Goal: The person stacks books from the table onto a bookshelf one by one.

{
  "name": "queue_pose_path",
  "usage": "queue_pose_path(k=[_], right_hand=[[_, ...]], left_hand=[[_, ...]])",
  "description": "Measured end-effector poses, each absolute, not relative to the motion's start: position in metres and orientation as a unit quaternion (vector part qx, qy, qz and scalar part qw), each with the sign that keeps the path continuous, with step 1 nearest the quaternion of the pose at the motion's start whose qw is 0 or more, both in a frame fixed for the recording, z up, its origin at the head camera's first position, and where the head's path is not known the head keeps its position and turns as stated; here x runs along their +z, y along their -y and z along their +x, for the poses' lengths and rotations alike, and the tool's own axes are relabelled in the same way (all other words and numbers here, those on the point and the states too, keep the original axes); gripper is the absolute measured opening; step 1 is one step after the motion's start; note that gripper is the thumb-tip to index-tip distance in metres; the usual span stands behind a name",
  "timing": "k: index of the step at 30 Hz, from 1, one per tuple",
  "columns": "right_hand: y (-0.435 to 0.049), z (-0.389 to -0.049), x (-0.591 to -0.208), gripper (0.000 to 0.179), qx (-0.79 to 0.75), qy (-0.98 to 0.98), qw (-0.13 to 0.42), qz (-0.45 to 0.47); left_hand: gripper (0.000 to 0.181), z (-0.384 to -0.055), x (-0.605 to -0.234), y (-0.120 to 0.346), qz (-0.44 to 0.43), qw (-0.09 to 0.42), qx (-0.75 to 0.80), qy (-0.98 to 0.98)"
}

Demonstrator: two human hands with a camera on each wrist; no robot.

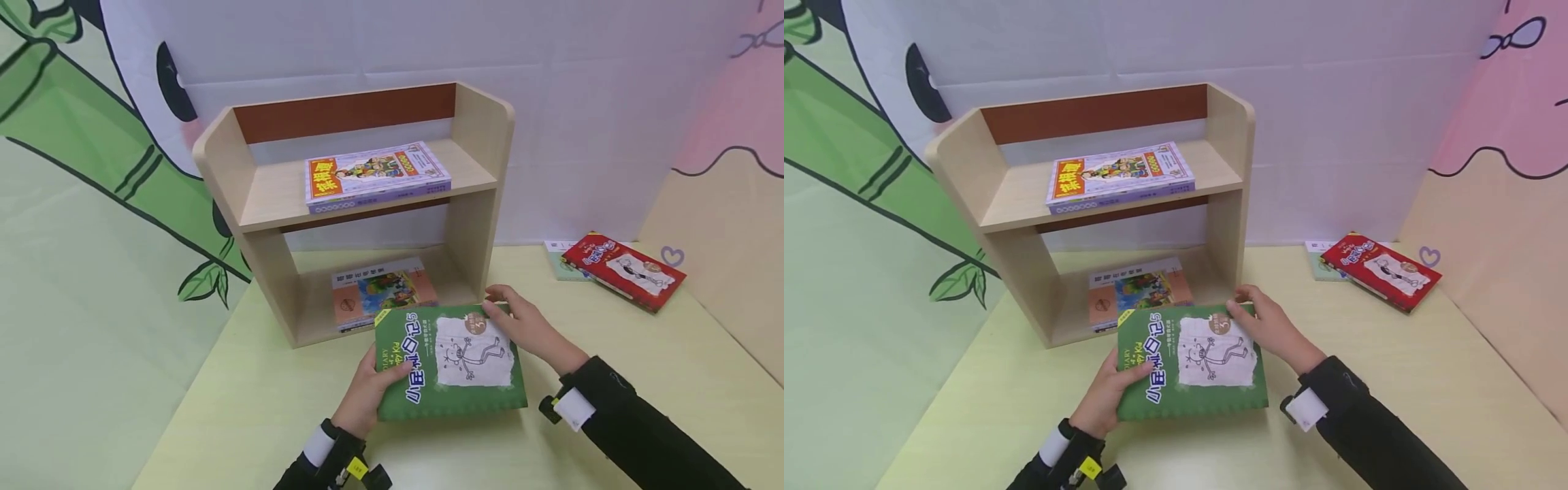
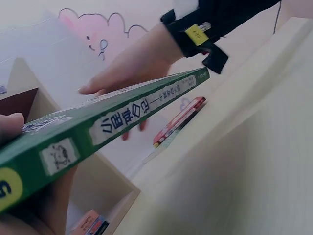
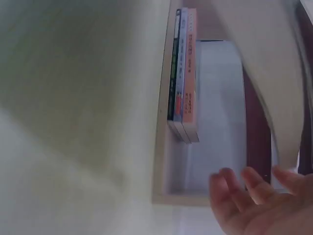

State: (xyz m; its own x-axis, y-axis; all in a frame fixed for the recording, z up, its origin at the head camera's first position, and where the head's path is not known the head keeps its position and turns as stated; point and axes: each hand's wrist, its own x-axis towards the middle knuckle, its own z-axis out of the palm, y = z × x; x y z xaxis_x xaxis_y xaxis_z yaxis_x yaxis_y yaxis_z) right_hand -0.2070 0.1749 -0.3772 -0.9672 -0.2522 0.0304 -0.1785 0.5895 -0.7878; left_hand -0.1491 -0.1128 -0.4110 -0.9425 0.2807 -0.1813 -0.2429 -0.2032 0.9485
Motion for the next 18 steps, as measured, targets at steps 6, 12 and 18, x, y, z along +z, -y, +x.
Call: queue_pose_path(k=[6, 12, 18], right_hand=[[-0.163, -0.202, -0.389, 0.072, -0.608, -0.769, 0.19, -0.057], [-0.138, -0.201, -0.397, 0.071, -0.684, -0.7, 0.204, -0.028], [-0.122, -0.205, -0.401, 0.069, -0.698, -0.695, 0.173, -0.018]], left_hand=[[0.063, -0.154, -0.411, 0.13, -0.025, 0.109, 0.793, -0.6], [0.058, -0.16, -0.413, 0.133, -0.041, 0.062, 0.808, -0.585], [0.056, -0.165, -0.416, 0.135, -0.053, 0.043, 0.81, -0.582]])
